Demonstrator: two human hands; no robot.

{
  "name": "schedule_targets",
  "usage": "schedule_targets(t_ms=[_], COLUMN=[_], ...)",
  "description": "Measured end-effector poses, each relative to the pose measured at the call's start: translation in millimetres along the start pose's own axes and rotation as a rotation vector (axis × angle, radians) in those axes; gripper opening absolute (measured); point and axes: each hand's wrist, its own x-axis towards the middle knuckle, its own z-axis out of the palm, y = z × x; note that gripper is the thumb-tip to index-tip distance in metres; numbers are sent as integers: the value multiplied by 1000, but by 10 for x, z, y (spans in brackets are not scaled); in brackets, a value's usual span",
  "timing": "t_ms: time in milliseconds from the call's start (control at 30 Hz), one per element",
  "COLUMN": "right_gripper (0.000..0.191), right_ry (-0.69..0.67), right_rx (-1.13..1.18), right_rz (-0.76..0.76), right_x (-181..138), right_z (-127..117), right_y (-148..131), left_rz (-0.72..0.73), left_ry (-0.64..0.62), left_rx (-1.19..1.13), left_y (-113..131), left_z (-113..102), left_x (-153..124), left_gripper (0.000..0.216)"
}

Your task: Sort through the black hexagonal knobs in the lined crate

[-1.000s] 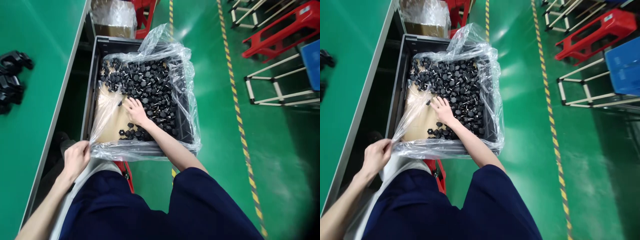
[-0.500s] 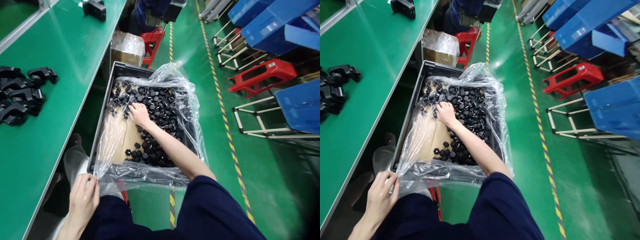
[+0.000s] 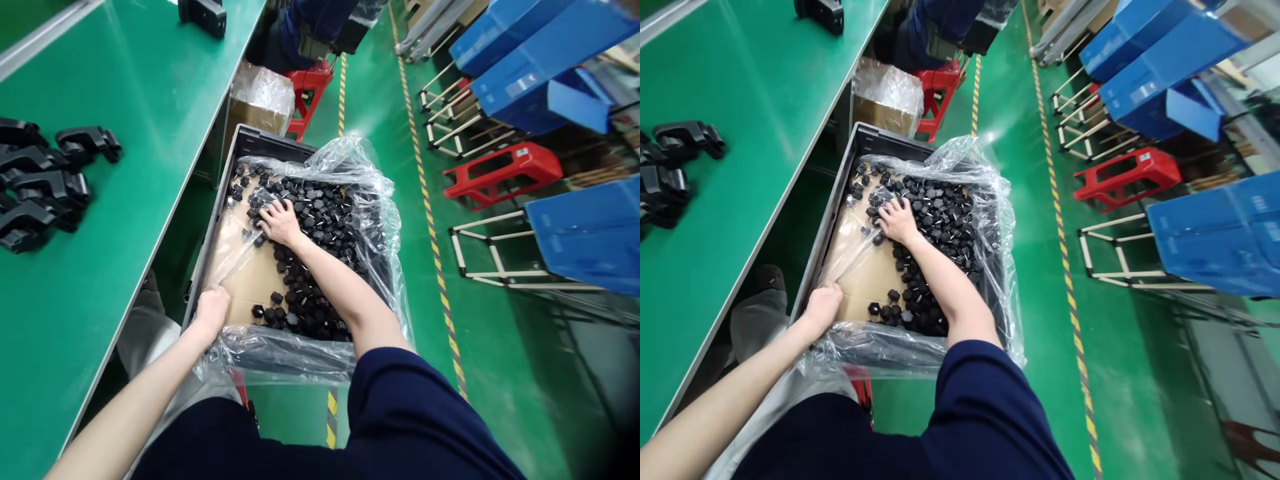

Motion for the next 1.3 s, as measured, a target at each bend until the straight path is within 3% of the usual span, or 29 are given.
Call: schedule_targets(t_ms=[167, 267, 367, 500, 600, 700, 867, 1000, 1133, 1300], right_gripper=[46, 42, 43, 50, 50, 46, 43, 30, 29, 40], right_ry=[-50, -68, -58, -92, -145, -176, -267, -323, -317, -214], right_rx=[-51, -75, -58, 28, 53, 38, 6, 12, 79, 165], right_rz=[170, 289, 274, 37, -38, -69, -113, -83, 22, 266], right_x=[-569, -601, -257, 410, 568, 264, -753, -1250, -1001, -394], right_z=[-197, -346, -421, -310, -159, -74, -164, -258, -278, -190], right_y=[461, 492, 227, -435, -779, -781, -527, -543, -559, -566], left_rz=[160, 281, 380, 400, 369, 335, 350, 303, 181, 139], left_ry=[80, 110, 81, 42, 18, 14, 41, 114, 132, 53], left_rx=[-124, -174, -175, -136, -121, -137, -203, -233, -233, -298], left_y=[-39, -23, -59, -94, -103, -138, -160, -6, 184, 174], left_z=[-64, -35, 79, 161, 140, 120, 116, 83, 132, 221], left_x=[-241, -501, -704, -764, -711, -666, -638, -500, -210, -7], left_gripper=[28, 38, 43, 41, 36, 33, 37, 58, 62, 23])
